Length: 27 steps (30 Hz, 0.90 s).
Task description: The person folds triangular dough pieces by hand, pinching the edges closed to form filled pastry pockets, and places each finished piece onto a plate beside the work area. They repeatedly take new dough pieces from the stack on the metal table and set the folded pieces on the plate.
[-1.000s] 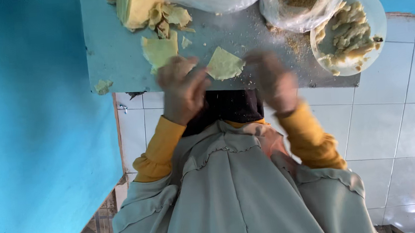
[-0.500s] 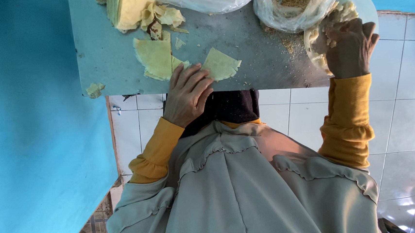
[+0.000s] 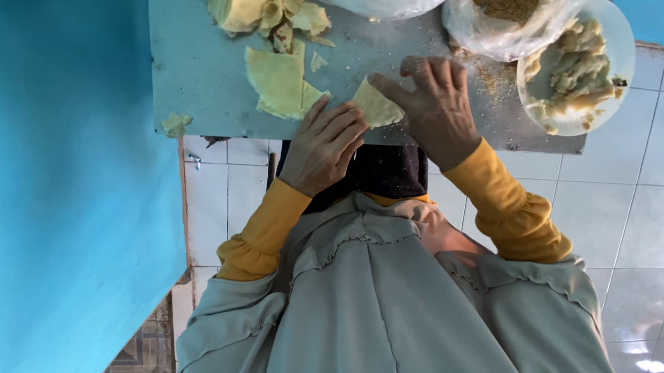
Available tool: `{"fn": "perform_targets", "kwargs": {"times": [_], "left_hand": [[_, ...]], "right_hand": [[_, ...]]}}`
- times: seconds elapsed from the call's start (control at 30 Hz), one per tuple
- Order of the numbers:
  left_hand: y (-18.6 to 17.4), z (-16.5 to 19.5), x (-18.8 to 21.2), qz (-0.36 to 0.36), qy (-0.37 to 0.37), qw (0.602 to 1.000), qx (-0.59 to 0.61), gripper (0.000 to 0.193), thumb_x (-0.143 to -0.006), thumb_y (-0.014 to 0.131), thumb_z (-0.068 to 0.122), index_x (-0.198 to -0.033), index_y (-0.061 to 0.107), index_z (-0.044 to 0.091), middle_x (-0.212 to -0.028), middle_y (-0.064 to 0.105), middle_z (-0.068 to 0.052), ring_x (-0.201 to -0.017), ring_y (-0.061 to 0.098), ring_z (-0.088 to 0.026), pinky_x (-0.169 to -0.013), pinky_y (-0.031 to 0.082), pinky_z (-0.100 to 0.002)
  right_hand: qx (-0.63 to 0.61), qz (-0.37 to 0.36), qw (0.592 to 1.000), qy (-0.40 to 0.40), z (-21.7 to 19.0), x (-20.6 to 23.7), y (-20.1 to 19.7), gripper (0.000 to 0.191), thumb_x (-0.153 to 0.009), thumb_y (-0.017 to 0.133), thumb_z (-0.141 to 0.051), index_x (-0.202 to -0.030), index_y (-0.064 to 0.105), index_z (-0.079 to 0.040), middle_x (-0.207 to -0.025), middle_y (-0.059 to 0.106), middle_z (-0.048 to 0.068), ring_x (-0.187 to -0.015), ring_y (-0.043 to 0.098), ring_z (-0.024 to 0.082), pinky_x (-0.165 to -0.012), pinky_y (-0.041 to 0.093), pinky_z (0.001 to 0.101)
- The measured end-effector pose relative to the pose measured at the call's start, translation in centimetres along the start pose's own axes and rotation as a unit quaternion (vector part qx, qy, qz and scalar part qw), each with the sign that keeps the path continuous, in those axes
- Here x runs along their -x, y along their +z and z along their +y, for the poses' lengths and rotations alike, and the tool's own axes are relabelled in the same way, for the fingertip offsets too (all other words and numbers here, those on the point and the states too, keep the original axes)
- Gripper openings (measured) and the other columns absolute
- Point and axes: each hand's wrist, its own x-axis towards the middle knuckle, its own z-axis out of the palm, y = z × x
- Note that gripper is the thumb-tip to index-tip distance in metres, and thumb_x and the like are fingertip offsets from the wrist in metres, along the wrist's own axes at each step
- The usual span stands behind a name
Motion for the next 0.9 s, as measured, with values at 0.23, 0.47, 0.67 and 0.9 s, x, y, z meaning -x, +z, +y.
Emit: {"fn": "perform_targets", "kwargs": {"times": [0.23, 0.47, 0.67, 0.9], "left_hand": [[0.4, -0.1, 0.1, 0.005, 0.004, 1.0, 0.006, 0.025, -0.1, 0.07, 0.016, -0.124, 0.07, 0.008, -0.133, 0.066, -0.008, -0.134, 0.057, -0.026, -0.124, 0.034, -0.051], [0.4, -0.1, 0.0, 0.003, -0.001, 1.0, 0.011, 0.026, -0.098, 0.071, 0.015, -0.123, 0.07, 0.008, -0.132, 0.066, -0.008, -0.133, 0.057, -0.025, -0.123, 0.034, -0.052], [0.0, 0.3, -0.2, 0.017, -0.003, 1.0, 0.001, 0.026, -0.097, 0.071, 0.014, -0.122, 0.069, 0.008, -0.13, 0.065, -0.008, -0.13, 0.059, -0.027, -0.121, 0.037, -0.051], [-0.1, 1.7, -1.1, 0.101, -0.128, 0.986, 0.042, 0.028, -0.096, 0.071, 0.011, -0.116, 0.057, -0.002, -0.121, 0.055, -0.019, -0.107, 0.056, -0.04, -0.094, 0.048, -0.048]], "right_hand": [[0.198, -0.006, 0.971, -0.132, -0.2, -1.0, -2.1, 0.039, -0.104, 0.066, -0.018, -0.143, 0.068, -0.013, -0.12, 0.057, 0.004, -0.121, 0.051, 0.022, -0.111, 0.04, 0.0394], [0.001, 0.009, 0.999, -0.047, -0.3, -1.1, -1.4, 0.06, -0.091, 0.068, -0.001, -0.146, 0.067, -0.025, -0.122, 0.057, 0.007, -0.119, 0.051, 0.026, -0.102, 0.04, 0.0429], [-0.044, 0.008, 0.999, 0.015, -0.3, -1.2, -0.9, 0.059, -0.089, 0.072, -0.012, -0.146, 0.062, -0.021, -0.116, 0.055, 0.009, -0.112, 0.05, 0.03, -0.099, 0.038, 0.0486], [-0.003, -0.005, 1.0, 0.007, -2.0, -0.3, -0.8, 0.058, -0.092, 0.068, -0.008, -0.149, 0.064, -0.018, -0.113, 0.056, 0.004, -0.113, 0.05, 0.027, -0.102, 0.037, 0.0465]]}}
